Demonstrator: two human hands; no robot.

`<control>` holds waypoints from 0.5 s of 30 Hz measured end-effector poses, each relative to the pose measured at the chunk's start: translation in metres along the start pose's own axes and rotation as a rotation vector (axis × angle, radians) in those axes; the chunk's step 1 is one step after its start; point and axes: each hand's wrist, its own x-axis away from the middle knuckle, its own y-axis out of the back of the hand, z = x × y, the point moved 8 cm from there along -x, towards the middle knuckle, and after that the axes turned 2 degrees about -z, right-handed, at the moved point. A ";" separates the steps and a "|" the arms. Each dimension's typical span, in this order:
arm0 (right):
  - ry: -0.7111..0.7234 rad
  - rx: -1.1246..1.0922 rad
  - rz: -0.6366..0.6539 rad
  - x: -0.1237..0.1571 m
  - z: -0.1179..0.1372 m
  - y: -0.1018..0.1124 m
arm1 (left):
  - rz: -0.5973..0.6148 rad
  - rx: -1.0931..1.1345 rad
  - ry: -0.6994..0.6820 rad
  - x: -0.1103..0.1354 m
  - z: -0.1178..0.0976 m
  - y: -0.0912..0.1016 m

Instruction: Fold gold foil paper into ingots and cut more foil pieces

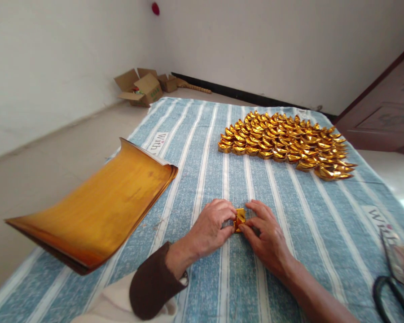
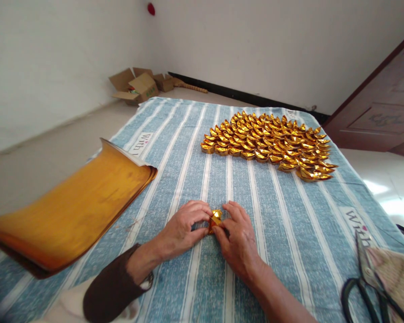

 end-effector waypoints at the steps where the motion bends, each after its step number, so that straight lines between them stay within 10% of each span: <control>1: -0.004 -0.005 -0.004 0.000 0.000 0.000 | 0.006 0.000 -0.004 0.000 0.000 0.000; 15: -0.034 0.014 -0.014 -0.001 -0.002 0.000 | -0.074 -0.031 0.080 0.002 0.001 0.004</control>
